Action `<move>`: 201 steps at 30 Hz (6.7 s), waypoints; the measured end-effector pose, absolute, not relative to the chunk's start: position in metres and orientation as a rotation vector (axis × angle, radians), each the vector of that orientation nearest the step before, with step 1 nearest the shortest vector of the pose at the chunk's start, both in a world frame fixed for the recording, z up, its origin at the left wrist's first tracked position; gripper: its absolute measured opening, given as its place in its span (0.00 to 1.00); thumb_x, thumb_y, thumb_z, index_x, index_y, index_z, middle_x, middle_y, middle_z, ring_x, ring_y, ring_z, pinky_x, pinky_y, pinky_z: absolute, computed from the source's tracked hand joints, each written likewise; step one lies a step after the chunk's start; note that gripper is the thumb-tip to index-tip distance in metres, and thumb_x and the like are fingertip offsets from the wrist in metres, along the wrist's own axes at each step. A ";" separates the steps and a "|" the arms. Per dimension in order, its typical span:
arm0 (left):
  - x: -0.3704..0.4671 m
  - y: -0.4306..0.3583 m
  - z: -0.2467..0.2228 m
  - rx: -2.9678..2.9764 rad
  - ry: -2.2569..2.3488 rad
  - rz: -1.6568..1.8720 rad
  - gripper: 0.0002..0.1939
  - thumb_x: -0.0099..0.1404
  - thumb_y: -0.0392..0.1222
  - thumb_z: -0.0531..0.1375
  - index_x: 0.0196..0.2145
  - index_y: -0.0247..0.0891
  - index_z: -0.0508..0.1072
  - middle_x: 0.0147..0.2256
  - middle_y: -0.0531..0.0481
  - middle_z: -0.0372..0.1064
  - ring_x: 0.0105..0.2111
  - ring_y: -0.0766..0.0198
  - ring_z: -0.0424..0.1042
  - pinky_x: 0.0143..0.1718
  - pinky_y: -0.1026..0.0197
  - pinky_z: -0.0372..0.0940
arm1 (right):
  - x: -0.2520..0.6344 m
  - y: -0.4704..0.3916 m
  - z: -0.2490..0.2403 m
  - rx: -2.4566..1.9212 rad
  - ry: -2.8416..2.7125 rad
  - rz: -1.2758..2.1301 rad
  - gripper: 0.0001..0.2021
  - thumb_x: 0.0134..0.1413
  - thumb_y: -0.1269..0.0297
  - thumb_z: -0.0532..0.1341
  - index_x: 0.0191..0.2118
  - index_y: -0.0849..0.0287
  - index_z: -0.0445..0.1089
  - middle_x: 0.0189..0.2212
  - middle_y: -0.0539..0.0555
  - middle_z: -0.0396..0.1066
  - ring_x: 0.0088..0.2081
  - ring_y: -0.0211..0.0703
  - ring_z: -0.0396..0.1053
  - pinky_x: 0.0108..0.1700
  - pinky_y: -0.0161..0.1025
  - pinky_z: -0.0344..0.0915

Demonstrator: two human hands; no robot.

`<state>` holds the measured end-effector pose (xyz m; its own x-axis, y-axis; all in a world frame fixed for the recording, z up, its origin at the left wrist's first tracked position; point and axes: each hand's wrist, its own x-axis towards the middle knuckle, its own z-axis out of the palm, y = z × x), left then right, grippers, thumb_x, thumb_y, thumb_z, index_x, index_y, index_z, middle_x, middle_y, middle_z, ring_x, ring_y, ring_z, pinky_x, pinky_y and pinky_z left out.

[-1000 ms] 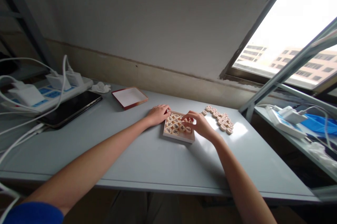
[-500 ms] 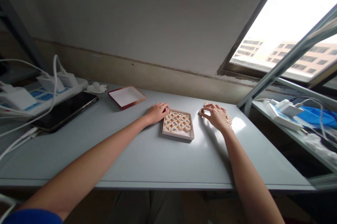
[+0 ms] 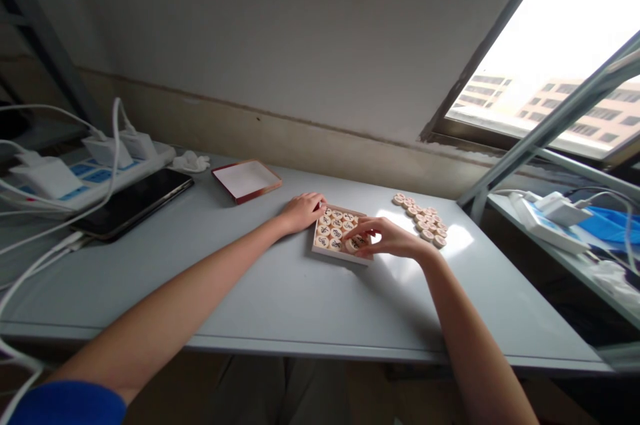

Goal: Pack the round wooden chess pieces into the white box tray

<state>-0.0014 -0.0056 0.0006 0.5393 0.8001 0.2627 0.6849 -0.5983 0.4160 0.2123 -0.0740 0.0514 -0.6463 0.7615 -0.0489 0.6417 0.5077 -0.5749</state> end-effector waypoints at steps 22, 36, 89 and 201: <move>-0.001 -0.001 -0.004 2.472 1.229 0.664 0.13 0.63 0.43 0.46 0.39 0.38 0.67 0.41 0.48 0.69 0.42 0.59 0.66 0.43 0.59 0.60 | 0.253 -0.052 0.035 -1.543 -2.102 0.384 0.18 0.50 0.50 0.55 0.38 0.58 0.72 0.37 0.57 0.69 0.38 0.45 0.65 0.39 0.41 0.62; 0.000 0.001 -0.006 2.438 1.249 0.659 0.12 0.61 0.43 0.48 0.37 0.39 0.68 0.41 0.49 0.68 0.41 0.59 0.67 0.41 0.59 0.60 | 0.285 -0.036 0.014 -2.175 -2.220 -0.233 0.19 0.56 0.57 0.49 0.51 0.57 0.63 0.56 0.60 0.56 0.56 0.58 0.54 0.54 0.62 0.46; -0.001 0.001 -0.005 2.472 1.197 0.656 0.12 0.62 0.44 0.48 0.38 0.39 0.67 0.40 0.48 0.68 0.42 0.59 0.66 0.43 0.59 0.60 | 0.230 -0.070 0.051 -1.314 -2.465 0.759 0.13 0.46 0.53 0.61 0.33 0.57 0.73 0.33 0.52 0.68 0.35 0.41 0.66 0.40 0.38 0.61; -0.004 -0.001 0.005 2.255 0.997 0.589 0.23 0.56 0.59 0.53 0.37 0.39 0.74 0.34 0.50 0.73 0.34 0.61 0.68 0.35 0.64 0.58 | 0.187 -0.069 0.034 -1.283 -2.321 0.211 0.05 0.52 0.69 0.57 0.37 0.59 0.66 0.38 0.55 0.64 0.36 0.38 0.66 0.37 0.36 0.64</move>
<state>-0.0042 -0.0009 0.0052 0.6200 0.7697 0.1522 0.5049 -0.5398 0.6736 0.1874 -0.0687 0.0336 -0.4474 0.8306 0.3316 0.7571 0.5491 -0.3539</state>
